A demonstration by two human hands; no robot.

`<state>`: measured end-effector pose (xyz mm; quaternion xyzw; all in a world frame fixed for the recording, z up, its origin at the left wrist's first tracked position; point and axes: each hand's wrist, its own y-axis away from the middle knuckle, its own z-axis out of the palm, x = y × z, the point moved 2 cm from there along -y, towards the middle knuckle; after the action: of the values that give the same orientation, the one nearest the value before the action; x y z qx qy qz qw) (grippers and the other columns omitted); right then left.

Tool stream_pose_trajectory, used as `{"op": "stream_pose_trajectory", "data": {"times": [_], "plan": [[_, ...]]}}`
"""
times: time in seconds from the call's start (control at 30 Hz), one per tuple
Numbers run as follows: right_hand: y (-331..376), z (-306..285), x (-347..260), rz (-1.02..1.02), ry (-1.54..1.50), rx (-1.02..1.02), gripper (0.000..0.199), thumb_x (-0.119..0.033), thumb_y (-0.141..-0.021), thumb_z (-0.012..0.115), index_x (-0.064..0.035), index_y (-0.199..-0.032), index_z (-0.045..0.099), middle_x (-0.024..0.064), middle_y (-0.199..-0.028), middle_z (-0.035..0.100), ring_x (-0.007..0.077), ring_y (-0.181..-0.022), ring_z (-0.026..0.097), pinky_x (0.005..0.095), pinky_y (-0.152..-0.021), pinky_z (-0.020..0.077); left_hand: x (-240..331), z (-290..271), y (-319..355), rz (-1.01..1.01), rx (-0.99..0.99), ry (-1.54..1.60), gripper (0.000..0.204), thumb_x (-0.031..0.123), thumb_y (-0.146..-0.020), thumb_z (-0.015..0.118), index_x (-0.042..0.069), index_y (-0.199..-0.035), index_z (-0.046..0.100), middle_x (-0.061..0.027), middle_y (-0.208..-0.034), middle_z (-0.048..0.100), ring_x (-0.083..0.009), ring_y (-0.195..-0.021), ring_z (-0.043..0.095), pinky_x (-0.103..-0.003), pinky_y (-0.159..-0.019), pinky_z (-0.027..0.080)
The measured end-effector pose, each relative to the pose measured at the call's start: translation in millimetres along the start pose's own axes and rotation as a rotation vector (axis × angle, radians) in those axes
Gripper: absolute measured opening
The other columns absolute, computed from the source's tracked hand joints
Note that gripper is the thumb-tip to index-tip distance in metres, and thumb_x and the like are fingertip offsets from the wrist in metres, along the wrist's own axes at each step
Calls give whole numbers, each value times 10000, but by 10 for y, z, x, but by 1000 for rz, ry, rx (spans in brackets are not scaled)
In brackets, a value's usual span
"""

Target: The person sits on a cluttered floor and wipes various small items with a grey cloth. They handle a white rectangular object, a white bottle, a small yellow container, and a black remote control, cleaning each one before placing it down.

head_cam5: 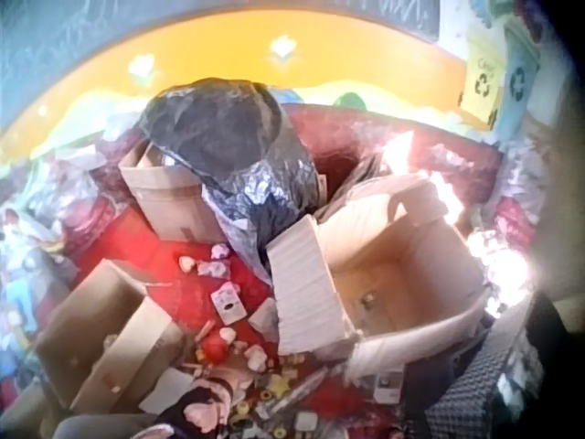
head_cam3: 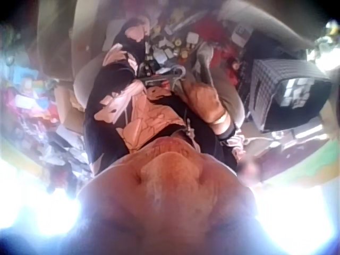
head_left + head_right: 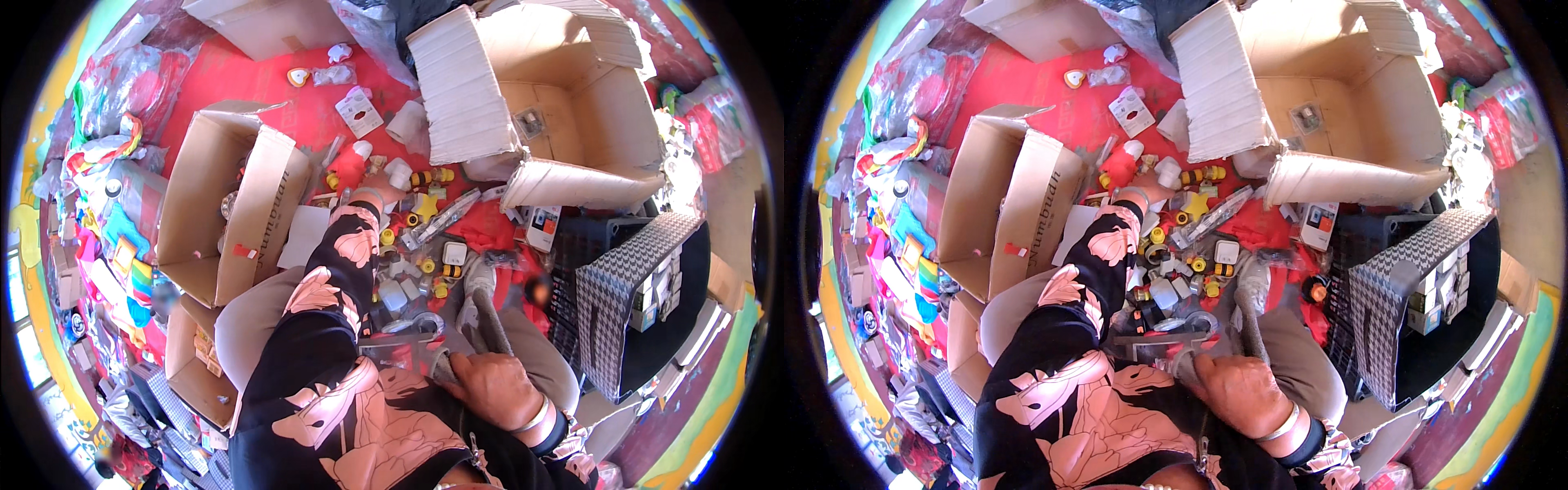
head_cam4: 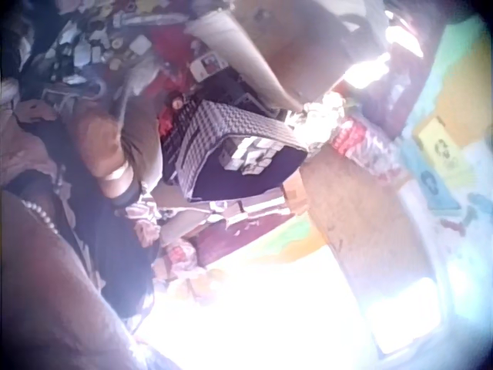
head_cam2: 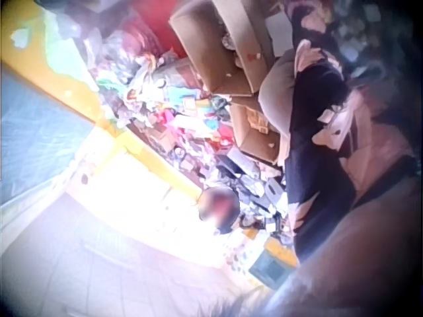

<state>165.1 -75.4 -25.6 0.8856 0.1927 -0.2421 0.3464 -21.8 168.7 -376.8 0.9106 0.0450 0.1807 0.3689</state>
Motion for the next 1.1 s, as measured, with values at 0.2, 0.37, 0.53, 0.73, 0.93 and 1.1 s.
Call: {"op": "stream_pose_trajectory", "data": {"times": [0.2, 0.37, 0.53, 0.73, 0.93, 1.1], "plan": [[46, 32, -2, -30, 10, 56, 297, -316, -807, 608, -42, -865, 509, 122, -625, 578, 306, -614, 603, 405, -557, 467, -23, 129, 0, 18, 98, 104, 932, 447, -549, 762, -38, -1258, 400, -240, -1215, 521, -334, -1128, 525, -376, -942, 429], [147, 81, -57, -42, 137, 145, 311, -363, -817, 582, -58, -808, 521, 99, -586, 561, 256, -556, 596, 368, -506, 459, -166, 321, -97, 141, 357, 581, 786, 350, -562, 764, 4, -1180, 424, -223, -1055, 584, -352, -942, 601, -413, -819, 476], [233, 156, -21, -84, 85, 232, 295, -351, -810, 585, -63, -789, 524, 89, -569, 550, 245, -532, 595, 362, -486, 456, 7, 444, 43, 174, 282, 1295, 636, 172, -624, 742, -7, -1161, 452, -116, -925, 594, -209, -722, 584, -349, -633, 471], [336, 241, 3, -114, 100, 292, 272, -317, -787, 607, -57, -763, 531, 97, -558, 550, 259, -532, 601, 368, -471, 456, 394, 671, 513, 311, 277, 1235, 523, 165, -701, 697, 5, -1144, 469, -95, -958, 579, -191, -808, 571, -329, -730, 451], [406, 183, 30, -92, 90, 211, 298, -340, -800, 590, -44, -798, 554, 117, -589, 575, 287, -533, 603, 394, -480, 456, 718, 621, 831, 234, 97, 1634, 365, 160, -744, 656, 47, -1057, 507, -51, -894, 580, -185, -801, 584, -334, -739, 468], [434, 166, 21, -79, 24, 175, 328, -371, -829, 569, -43, -828, 558, 129, -631, 583, 308, -581, 610, 408, -508, 461, 580, 346, 848, 217, -259, 2057, 375, 382, -751, 590, 132, -1026, 541, -68, -914, 590, -308, -846, 569, -528, -793, 437]]}}
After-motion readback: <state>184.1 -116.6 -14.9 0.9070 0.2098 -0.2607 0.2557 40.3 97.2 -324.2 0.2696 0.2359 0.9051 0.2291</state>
